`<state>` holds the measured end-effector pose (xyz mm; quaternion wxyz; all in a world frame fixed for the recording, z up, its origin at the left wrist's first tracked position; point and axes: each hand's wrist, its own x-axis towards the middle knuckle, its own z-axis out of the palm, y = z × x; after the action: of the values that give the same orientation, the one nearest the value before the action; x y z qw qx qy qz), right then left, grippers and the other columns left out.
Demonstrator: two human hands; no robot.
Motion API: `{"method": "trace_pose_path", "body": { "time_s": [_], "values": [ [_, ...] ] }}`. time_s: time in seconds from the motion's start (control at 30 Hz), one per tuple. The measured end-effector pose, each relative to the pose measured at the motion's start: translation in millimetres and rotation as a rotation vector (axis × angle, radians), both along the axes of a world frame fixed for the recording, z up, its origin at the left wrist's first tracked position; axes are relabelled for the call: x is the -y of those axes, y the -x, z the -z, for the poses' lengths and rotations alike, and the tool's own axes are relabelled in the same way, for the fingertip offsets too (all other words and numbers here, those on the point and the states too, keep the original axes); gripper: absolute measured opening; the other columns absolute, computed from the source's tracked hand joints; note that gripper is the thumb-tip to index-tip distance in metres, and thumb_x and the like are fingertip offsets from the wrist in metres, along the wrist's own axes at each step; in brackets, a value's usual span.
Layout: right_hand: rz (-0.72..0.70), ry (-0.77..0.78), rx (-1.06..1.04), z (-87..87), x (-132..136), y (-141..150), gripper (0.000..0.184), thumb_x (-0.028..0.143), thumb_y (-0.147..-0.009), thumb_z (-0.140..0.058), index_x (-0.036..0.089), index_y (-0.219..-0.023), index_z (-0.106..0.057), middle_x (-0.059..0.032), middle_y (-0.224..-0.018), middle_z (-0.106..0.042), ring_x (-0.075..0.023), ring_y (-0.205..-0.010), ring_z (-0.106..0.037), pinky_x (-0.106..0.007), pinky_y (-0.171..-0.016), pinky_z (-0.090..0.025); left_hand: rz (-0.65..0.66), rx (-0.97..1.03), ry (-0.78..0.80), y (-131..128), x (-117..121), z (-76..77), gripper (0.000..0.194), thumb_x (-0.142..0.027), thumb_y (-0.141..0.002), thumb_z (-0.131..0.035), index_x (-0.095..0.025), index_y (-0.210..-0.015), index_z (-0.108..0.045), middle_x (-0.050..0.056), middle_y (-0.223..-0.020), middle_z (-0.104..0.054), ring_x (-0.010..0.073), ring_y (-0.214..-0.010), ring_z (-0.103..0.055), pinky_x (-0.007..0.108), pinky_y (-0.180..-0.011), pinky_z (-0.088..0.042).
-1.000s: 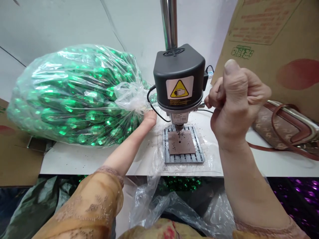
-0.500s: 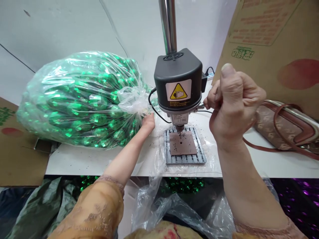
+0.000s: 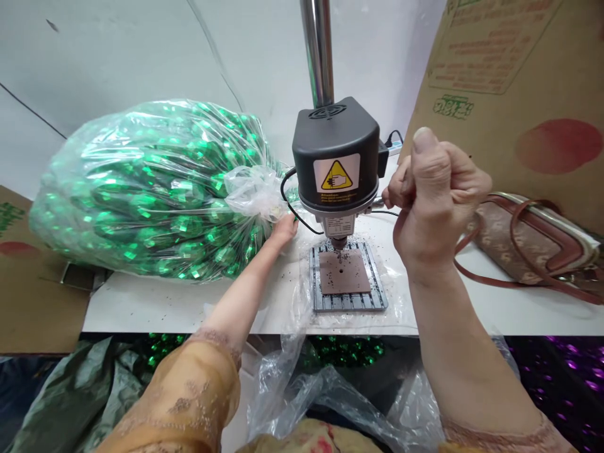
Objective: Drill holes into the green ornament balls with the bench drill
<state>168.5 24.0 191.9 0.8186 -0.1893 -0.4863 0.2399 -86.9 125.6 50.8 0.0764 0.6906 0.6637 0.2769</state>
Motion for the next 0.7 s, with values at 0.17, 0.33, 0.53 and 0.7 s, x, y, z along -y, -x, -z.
{"method": "trace_pose_path", "body": {
  "time_s": [0.17,0.33,0.53,0.7],
  "values": [
    [0.005,-0.002,0.021,0.4,0,-1,0.047,0.038,-0.092,-0.062,0.020,-0.055,-0.039,0.0061,-0.047,-0.034,-0.0035,-0.042,-0.035,-0.026,-0.045,-0.028,0.162,0.433,-0.100,-11,61,18.8,0.033,-0.032,-0.092,-0.066,-0.020,-0.123,-0.068,0.013,-0.129,-0.062,0.0278,-0.123,-0.059,0.042,-0.107,-0.049],
    [0.010,0.000,0.018,0.8,1,-1,0.048,0.037,-0.092,-0.062,0.020,-0.055,-0.037,0.0059,-0.047,-0.033,-0.0037,-0.042,-0.036,-0.026,-0.046,-0.030,0.176,1.137,0.164,-22,126,31.5,0.057,-0.058,-0.089,-0.069,-0.023,-0.133,-0.059,0.007,-0.111,-0.067,0.0179,-0.088,-0.067,0.030,-0.075,-0.055],
    [0.002,0.022,-0.012,-1.3,3,0,0.047,0.033,-0.092,-0.062,0.022,-0.055,-0.035,0.0061,-0.046,-0.034,-0.0041,-0.041,-0.035,-0.026,-0.044,-0.028,0.171,1.091,0.095,-38,141,31.1,0.064,-0.046,-0.063,-0.095,-0.020,-0.115,-0.067,0.005,-0.097,-0.072,0.0186,-0.091,-0.067,0.030,-0.084,-0.053],
    [0.004,0.004,0.006,-1.3,3,0,0.046,0.034,-0.093,-0.061,0.021,-0.057,-0.035,0.0064,-0.047,-0.034,-0.0030,-0.041,-0.034,-0.025,-0.045,-0.028,0.278,0.832,0.052,-59,135,32.6,0.048,-0.046,-0.080,-0.082,-0.021,-0.118,-0.072,0.007,-0.110,-0.072,0.0218,-0.101,-0.066,0.034,-0.093,-0.050]
  ]
}}
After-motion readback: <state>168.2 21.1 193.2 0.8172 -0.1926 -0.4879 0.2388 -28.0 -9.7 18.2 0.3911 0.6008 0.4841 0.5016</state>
